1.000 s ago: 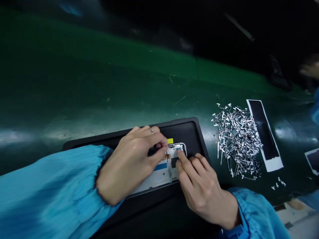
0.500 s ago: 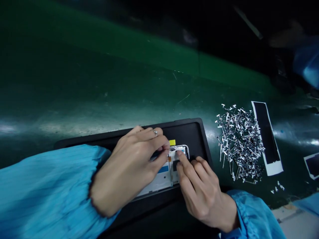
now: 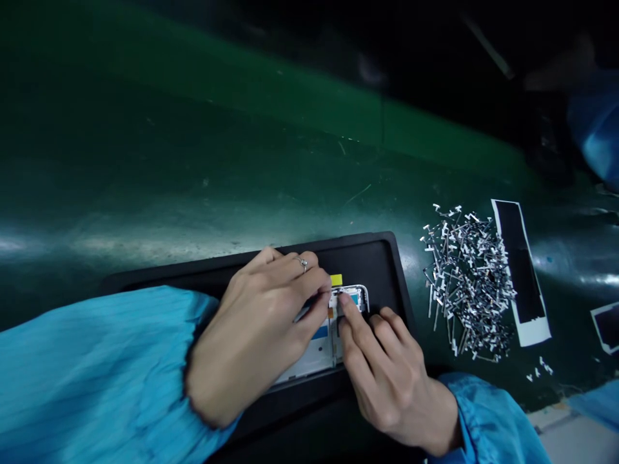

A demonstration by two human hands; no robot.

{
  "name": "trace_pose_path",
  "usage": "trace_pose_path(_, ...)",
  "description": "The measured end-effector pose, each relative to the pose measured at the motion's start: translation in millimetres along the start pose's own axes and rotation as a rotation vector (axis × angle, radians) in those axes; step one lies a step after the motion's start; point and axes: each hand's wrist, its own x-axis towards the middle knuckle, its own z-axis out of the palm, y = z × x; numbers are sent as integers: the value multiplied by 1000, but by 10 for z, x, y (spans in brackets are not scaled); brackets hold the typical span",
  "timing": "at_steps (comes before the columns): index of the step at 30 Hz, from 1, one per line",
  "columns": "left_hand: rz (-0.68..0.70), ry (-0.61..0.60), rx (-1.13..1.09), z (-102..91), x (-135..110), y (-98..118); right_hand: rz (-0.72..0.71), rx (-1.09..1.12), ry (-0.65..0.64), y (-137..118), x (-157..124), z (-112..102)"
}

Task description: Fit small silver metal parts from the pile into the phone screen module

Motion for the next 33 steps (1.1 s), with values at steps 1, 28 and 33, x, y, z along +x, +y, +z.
trace_pose_path(1, 8, 9, 4, 4, -3, 1, -1, -2, -3, 0, 0, 0)
trace_pose_path(28, 129, 78, 79, 34, -64, -16, -5, -38, -68, -42, 29, -23)
trace_pose_path(33, 119, 47, 82, 36, -52, -2, 31, 29, 28, -23, 22, 16)
